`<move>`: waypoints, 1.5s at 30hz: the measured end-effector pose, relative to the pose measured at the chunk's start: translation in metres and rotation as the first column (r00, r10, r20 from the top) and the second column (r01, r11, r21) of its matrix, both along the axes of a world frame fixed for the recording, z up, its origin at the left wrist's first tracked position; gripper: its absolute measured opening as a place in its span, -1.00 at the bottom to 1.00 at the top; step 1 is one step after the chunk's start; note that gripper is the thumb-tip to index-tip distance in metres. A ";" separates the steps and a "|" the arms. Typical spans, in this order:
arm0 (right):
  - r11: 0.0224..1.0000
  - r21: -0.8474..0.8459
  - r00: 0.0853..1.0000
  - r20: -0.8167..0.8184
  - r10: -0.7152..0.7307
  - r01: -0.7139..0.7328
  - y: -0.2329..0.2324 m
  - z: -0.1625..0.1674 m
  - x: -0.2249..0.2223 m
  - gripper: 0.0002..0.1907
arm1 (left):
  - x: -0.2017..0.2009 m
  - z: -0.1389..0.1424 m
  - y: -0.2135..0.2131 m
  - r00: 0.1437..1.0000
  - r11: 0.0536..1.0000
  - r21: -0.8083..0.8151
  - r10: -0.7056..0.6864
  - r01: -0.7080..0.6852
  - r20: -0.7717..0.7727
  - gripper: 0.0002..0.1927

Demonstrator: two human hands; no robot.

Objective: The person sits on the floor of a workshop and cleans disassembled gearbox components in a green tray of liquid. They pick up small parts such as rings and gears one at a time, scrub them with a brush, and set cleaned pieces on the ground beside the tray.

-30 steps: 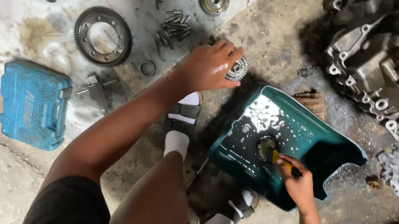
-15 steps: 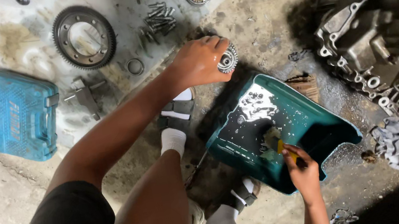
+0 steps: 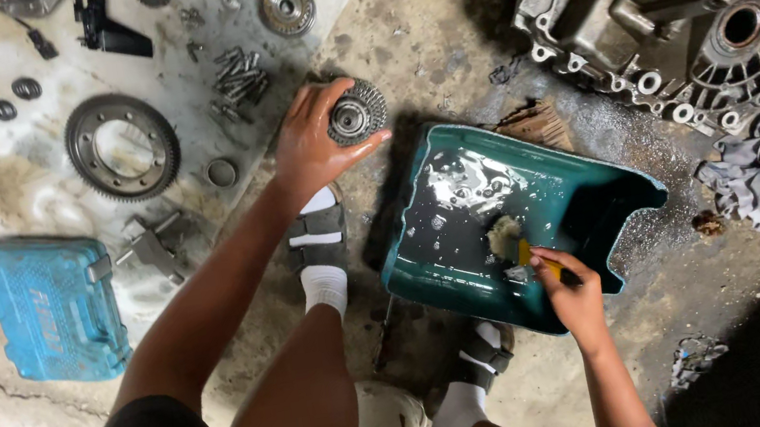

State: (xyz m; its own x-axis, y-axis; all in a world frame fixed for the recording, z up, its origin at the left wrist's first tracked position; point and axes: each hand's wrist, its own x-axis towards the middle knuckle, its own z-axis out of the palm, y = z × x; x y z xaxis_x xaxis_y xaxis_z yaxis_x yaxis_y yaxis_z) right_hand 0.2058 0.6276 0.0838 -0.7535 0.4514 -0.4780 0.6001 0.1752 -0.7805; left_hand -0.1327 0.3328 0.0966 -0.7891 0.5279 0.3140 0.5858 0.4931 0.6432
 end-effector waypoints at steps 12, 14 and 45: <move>0.962 -0.241 0.985 0.146 -0.093 0.126 0.014 -0.011 0.033 -0.69 | 0.010 -0.023 0.020 0.927 0.886 0.407 0.061 -0.221 0.370 -0.91; 0.978 -0.176 0.982 0.171 -0.082 0.112 0.016 -0.007 0.041 -0.69 | -0.004 -0.035 0.012 0.884 0.845 0.436 0.086 -0.309 0.460 -0.97; 0.822 0.247 0.582 0.804 0.121 -0.513 0.033 0.084 0.018 -0.45 | -0.065 -0.080 -0.028 0.356 0.055 0.352 0.200 -0.934 0.913 -0.70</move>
State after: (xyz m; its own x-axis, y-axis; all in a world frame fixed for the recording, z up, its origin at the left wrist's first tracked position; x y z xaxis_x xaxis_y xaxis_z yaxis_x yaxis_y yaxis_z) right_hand 0.2234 0.6608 0.1677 -0.3678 0.5456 -0.7530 0.7523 0.6506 0.1040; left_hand -0.1979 0.3052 0.0163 -0.7678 -0.4358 -0.4695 -0.2391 -0.4850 0.8412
